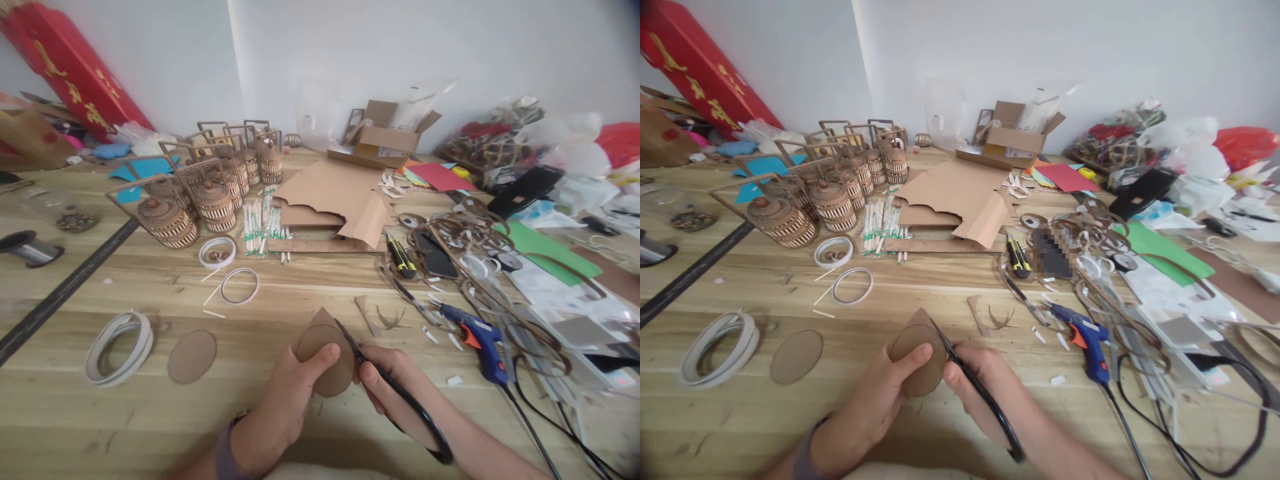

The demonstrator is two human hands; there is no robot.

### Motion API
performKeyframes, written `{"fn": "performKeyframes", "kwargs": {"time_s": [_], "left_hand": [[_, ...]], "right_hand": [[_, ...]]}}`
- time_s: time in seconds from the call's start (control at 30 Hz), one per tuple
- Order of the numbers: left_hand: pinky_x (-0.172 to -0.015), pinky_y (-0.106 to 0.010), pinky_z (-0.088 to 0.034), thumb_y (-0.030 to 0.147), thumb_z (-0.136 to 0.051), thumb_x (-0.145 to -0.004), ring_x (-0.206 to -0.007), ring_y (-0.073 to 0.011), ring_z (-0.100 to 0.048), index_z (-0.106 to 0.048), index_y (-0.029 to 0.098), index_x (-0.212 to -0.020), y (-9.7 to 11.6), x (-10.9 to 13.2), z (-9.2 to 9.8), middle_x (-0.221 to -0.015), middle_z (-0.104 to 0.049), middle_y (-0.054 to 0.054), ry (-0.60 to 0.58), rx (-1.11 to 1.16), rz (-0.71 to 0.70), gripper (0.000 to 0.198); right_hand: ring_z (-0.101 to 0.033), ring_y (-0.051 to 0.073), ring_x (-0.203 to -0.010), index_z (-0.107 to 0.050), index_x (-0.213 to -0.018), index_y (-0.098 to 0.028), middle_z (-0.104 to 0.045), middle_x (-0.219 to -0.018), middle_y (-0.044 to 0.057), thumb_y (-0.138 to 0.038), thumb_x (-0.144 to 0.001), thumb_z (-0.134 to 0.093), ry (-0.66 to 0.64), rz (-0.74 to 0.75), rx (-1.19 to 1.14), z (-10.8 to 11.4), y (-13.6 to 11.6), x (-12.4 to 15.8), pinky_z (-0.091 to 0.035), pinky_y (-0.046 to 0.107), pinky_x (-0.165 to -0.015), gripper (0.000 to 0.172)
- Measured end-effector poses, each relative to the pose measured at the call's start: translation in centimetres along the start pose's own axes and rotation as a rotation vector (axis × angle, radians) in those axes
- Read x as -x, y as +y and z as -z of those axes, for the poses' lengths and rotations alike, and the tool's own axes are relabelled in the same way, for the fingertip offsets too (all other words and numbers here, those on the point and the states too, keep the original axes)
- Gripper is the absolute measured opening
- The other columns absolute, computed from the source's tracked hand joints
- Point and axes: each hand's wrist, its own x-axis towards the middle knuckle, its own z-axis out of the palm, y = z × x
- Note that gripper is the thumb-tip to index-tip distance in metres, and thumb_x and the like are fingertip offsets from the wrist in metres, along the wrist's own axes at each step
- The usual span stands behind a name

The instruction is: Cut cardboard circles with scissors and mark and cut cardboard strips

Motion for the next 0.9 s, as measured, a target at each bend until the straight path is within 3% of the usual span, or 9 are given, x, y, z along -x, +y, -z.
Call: {"fn": "performKeyframes", "kwargs": {"time_s": [0.27,0.47,0.9], "left_hand": [[-0.109,-0.045,-0.045,0.044,-0.09,-0.06,-0.125,-0.0357,-0.062,-0.073,0.019,-0.117,0.4,0.0,-0.3,-0.12,-0.075,-0.012,0.052,0.038,0.023,0.064],[-0.105,-0.044,-0.05,0.047,-0.089,-0.062,-0.118,-0.0349,-0.067,-0.074,0.019,-0.115,0.4,0.0,-0.2,-0.118,-0.077,-0.012,0.063,0.038,0.027,0.062],[-0.107,-0.048,-0.047,0.049,-0.09,-0.063,-0.124,-0.0373,-0.063,-0.073,0.019,-0.116,-0.5,-0.3,0.7,-0.119,-0.076,-0.013,0.086,-0.034,0.019,0.063]], "right_hand": [[-0.035,0.01,-0.045,-0.039,-0.067,-0.023,-0.043,-0.051,-0.004,-0.089,-0.087,-0.026,-0.029,-0.056,-0.037,-0.4,-0.5,0.5,-0.027,0.024,-0.044,0.07],[-0.035,0.01,-0.045,-0.041,-0.068,-0.023,-0.043,-0.05,-0.004,-0.09,-0.087,-0.024,-0.02,-0.082,-0.044,-0.7,-0.4,0.6,-0.028,0.025,-0.044,0.071],[-0.036,0.011,-0.045,-0.045,-0.07,-0.022,-0.041,-0.048,-0.004,-0.091,-0.085,-0.023,-0.031,-0.068,0.008,-0.3,0.0,0.7,-0.028,0.025,-0.043,0.074]]}}
